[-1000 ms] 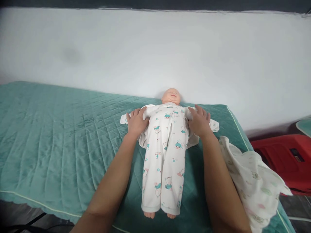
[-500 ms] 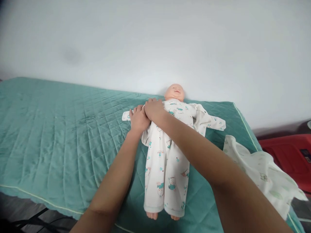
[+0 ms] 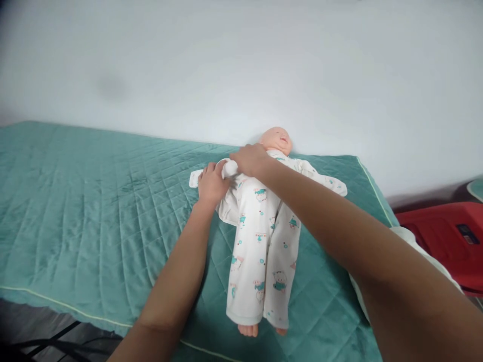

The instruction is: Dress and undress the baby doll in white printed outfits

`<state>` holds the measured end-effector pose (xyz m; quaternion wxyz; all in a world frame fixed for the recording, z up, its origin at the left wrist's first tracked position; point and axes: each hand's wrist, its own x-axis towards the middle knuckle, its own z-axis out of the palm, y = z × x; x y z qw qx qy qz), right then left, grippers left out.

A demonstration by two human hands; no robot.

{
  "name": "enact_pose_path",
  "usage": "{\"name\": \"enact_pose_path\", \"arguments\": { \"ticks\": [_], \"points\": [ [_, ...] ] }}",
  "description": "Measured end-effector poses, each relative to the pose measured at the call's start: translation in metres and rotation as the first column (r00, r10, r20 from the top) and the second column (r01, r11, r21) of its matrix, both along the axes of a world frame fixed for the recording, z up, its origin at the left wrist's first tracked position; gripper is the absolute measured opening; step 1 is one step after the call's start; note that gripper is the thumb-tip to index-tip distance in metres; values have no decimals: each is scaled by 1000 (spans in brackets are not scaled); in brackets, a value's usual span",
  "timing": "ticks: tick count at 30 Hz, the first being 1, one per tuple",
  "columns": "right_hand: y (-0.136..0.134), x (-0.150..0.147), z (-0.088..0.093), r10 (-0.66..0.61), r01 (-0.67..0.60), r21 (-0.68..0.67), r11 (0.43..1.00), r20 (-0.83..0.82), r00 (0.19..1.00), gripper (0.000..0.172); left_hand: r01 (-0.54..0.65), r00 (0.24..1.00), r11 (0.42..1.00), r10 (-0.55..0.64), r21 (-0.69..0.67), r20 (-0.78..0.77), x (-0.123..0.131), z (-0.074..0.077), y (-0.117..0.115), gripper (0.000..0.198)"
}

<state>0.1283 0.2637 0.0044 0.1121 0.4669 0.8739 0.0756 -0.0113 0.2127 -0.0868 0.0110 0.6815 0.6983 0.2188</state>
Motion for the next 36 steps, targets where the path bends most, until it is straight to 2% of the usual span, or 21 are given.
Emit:
{"name": "enact_pose_path", "arguments": {
  "ticks": [4,9,14,17,20,23,25,28,30,31,33,34,36],
  "points": [
    [-4,15,9,-6,7,66,998,-7,1000,28,-23,1000,999,23,-32,17,-2,-3,-2,53],
    [-8,36,29,-51,55,62,997,-71,996,20,-40,998,999,41,-31,43,-3,-7,-2,45],
    [-13,45,37,-69,77,73,994,-104,992,24,-73,994,997,75,-27,82,-4,-5,-3,35],
    [-15,37,31,-44,52,62,997,-125,991,25,-115,985,993,115,-7,128,-4,-3,-2,31],
    [-15,21,19,-33,34,3,999,-131,991,25,-126,991,989,122,74,63,0,-2,-1,29],
    [-11,3,4,-21,15,-42,999,-141,990,29,-45,998,989,50,139,-39,8,0,1,39],
    [-8,-5,-3,-22,11,-75,997,-150,988,32,11,996,993,-1,121,-87,13,1,3,46],
    [-8,-5,-8,-37,21,-78,997,-221,974,35,36,990,998,-28,60,-135,17,0,6,45],
    [-13,9,-9,-31,28,-13,1000,-378,925,40,38,987,998,-30,49,-155,17,-1,6,47],
    [-18,21,-11,-24,46,33,998,-488,873,41,37,986,998,-28,50,-164,17,-2,6,48],
    [-28,52,-19,-18,145,120,982,-710,704,40,26,983,999,-17,47,-181,16,-3,5,50],
    [-34,70,-26,-30,234,143,962,-792,610,38,21,982,999,-13,41,-188,16,-3,4,50],
    [-44,105,-47,-103,438,118,891,-887,449,37,17,980,999,-10,34,-201,16,-4,3,49]
  ]
}}
